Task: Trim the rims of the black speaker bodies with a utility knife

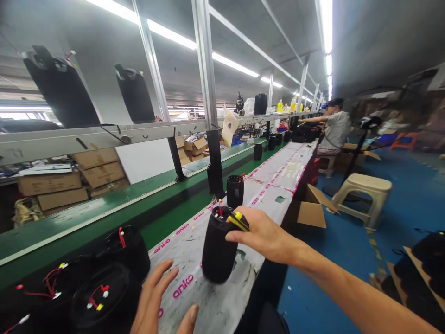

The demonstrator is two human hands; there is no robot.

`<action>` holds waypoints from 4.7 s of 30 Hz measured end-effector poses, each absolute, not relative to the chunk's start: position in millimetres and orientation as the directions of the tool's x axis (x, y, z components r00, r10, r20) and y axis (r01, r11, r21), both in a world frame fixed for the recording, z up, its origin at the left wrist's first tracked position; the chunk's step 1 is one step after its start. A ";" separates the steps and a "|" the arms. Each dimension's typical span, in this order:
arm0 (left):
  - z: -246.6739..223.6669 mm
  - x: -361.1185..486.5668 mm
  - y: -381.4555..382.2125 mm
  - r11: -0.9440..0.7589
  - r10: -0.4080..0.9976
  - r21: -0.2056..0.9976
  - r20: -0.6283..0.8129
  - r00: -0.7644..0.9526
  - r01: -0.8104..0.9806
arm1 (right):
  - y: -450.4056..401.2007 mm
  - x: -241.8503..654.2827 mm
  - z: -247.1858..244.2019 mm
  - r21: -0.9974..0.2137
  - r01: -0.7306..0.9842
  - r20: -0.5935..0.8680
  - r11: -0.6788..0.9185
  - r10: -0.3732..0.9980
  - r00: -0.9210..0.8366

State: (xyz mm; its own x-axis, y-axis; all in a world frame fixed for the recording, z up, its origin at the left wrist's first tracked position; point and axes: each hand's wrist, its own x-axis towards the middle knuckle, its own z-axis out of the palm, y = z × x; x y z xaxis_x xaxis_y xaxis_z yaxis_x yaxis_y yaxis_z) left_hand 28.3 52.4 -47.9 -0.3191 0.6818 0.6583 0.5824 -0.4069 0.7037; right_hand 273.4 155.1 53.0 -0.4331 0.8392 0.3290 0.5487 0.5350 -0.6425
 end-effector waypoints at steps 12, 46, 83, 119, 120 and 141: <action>-8.8 22.3 50.7 -0.029 1.000 0.980 0.031 0.004 -0.195 | 98.5 218.5 46.7 -0.714 0.445 0.279 0.540 0.803 -0.526; -29.9 19.5 61.8 -0.007 0.996 0.938 0.037 -0.080 0.346 | 101.8 237.2 14.8 0.257 0.571 0.224 0.780 0.527 -0.820; -34.5 19.5 66.4 -0.050 0.998 0.971 0.059 -0.031 0.232 | 113.1 232.0 14.9 -0.091 0.591 0.158 0.801 0.598 -0.786; -30.5 38.5 63.4 0.017 0.991 0.923 0.035 -0.129 0.384 | 111.5 244.6 17.7 0.223 0.525 0.101 0.822 0.516 -0.851; -30.8 37.6 63.7 0.012 0.991 0.927 0.040 -0.128 0.376 | 112.2 244.5 15.0 0.193 0.542 0.117 0.818 0.529 -0.840; -33.8 23.6 62.2 -0.047 0.997 0.970 0.059 -0.043 0.238 | 119.5 235.4 24.4 -0.085 0.568 0.051 0.819 0.573 -0.818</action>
